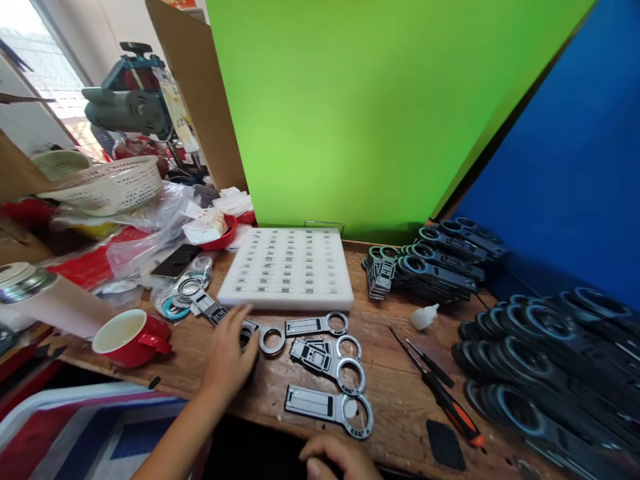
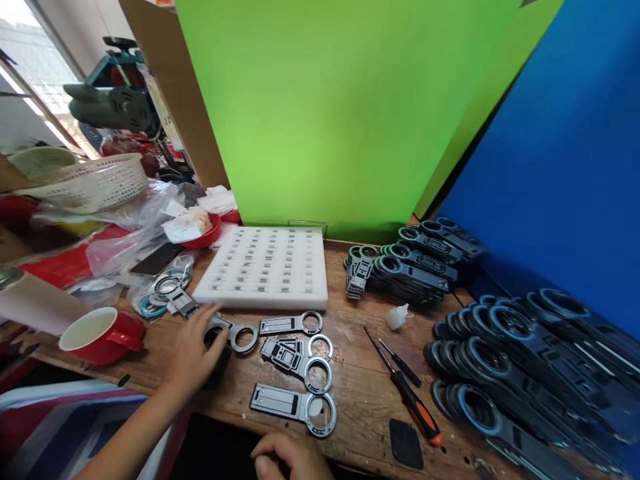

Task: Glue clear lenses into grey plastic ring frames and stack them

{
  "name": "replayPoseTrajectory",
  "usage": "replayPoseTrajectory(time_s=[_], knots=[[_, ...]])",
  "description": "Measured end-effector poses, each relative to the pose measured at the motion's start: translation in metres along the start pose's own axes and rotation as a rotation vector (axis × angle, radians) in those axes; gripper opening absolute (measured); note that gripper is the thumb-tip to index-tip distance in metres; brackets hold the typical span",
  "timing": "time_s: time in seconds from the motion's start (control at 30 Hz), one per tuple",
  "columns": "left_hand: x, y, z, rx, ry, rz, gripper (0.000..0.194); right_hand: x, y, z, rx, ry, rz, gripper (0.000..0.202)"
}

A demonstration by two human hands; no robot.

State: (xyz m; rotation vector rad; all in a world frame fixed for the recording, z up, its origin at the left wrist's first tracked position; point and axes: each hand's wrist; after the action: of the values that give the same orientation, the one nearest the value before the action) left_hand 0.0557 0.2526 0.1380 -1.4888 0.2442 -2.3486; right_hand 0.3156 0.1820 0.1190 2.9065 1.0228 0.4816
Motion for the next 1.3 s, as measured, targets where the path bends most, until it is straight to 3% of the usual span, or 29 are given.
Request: replayPoseTrajectory(time_s=[0.07, 0.13, 0.2, 0.27, 0.4, 0.53, 0.73, 0.93, 1.17, 1.3], knots=[[-0.004, 0.001, 0.030, -0.301, 0.043, -0.237, 0.038, 0.023, 0.003, -0.005, 0.037, 0.026, 0.138, 0.025], [-0.011, -0.001, 0.058, -0.521, 0.028, -0.447, 0.044, 0.044, 0.004, -0.008, 0.047, 0.039, 0.286, 0.028], [-0.018, -0.005, 0.078, -0.614, -0.045, -0.562, 0.054, 0.063, 0.006, -0.004, 0.057, 0.069, 0.402, 0.028], [-0.025, -0.008, 0.089, -0.613, -0.109, -0.612, 0.057, 0.079, 0.006, 0.006, 0.076, 0.122, 0.492, 0.028], [-0.034, -0.009, 0.091, -0.566, -0.133, -0.634, 0.043, 0.099, 0.007, 0.035, 0.083, 0.196, 0.637, 0.028], [-0.040, -0.004, 0.091, -0.523, -0.120, -0.643, 0.042, 0.101, 0.005, 0.052, 0.061, 0.205, 0.689, 0.028], [-0.047, 0.001, 0.099, -0.379, -0.074, -0.676, 0.050, 0.098, 0.001, 0.051, 0.044, 0.241, 0.671, 0.024], [-0.043, -0.001, 0.107, -0.284, -0.076, -0.726, 0.052, 0.100, 0.001, 0.048, 0.013, 0.224, 0.659, 0.025], [-0.046, -0.008, 0.115, -0.347, -0.046, -0.747, 0.050, 0.100, -0.001, 0.049, -0.006, 0.236, 0.656, 0.026], [-0.040, -0.033, 0.106, -0.438, -0.074, -0.666, 0.039, 0.101, 0.000, 0.049, 0.001, 0.243, 0.655, 0.025]])
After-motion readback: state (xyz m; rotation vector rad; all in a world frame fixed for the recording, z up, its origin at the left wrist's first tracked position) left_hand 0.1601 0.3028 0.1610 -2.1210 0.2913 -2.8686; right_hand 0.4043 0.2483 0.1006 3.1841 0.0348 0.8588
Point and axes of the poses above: each hand's wrist, its own y-axis away from the middle knuckle, its own x-axis out of the back of the hand, z = x × y, and after that the axes turned 5 degrees about -y, right-handed
